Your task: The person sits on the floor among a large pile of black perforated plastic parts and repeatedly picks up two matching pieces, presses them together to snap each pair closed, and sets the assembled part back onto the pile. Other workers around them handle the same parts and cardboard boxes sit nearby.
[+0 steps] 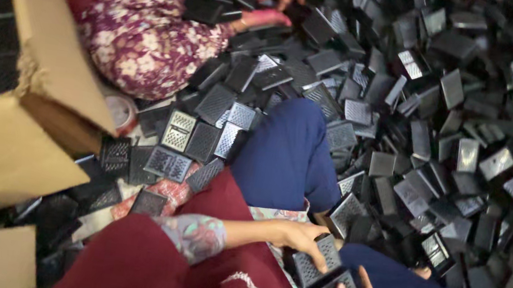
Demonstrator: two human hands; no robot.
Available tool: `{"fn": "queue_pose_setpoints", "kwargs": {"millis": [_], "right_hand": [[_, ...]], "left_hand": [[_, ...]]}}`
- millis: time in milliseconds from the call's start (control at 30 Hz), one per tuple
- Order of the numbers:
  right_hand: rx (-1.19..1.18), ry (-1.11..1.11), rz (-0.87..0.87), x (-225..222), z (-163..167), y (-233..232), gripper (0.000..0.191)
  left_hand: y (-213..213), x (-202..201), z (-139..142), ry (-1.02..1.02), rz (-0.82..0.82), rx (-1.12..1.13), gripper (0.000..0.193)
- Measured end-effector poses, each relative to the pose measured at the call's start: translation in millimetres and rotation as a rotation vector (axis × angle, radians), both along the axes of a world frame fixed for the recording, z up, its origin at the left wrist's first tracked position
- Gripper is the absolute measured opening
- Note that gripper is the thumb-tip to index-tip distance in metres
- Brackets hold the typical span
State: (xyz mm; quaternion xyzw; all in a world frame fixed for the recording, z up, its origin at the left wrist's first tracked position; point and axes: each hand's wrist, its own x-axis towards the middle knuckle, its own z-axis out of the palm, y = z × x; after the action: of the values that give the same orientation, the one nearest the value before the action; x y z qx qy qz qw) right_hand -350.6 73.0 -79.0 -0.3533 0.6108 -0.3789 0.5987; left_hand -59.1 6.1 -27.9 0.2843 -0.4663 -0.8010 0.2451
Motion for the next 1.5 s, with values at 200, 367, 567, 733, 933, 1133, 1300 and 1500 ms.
{"fn": "queue_pose_setpoints", "kwargs": {"millis": [200,367,567,733,933,1133,1300,1500], "right_hand": [[-0.324,0.011,0.606,-17.5,-21.3,-36.7,0.089],[0.098,0.027,0.59,5.0,-7.7,-58.9,0.077],[0.133,-0.08,0.337,92.9,6.0,-65.2,0.05],[-0.062,-0.108,0.412,149.2,53.8,-52.9,0.04],[-0.318,-0.045,0.581,153.3,143.3,-20.2,0.064],[0.025,-0.434,0.323,159.1,155.2,-3.2,0.067],[-0.125,0.095,0.465,163.8,113.0,-10.1,0.067],[0.121,-0.116,0.187,122.4,106.6,-21.0,0.046]], "left_hand": [[2.6,2.1,6.8,0.14,0.018,0.134,0.042],[-6.7,39.7,33.9,0.132,0.275,0.107,0.039],[0.3,104.8,62.0,-0.232,0.614,-0.143,0.053],[11.0,111.9,68.5,-0.195,0.697,-0.175,0.057],[1.0,107.8,60.1,-0.128,0.587,-0.178,0.059],[3.9,100.2,50.0,-0.366,0.695,-0.374,0.063],[31.6,52.6,51.3,-0.409,1.046,-0.498,0.077],[16.3,55.8,51.3,-0.142,1.093,-0.269,0.072]]}}
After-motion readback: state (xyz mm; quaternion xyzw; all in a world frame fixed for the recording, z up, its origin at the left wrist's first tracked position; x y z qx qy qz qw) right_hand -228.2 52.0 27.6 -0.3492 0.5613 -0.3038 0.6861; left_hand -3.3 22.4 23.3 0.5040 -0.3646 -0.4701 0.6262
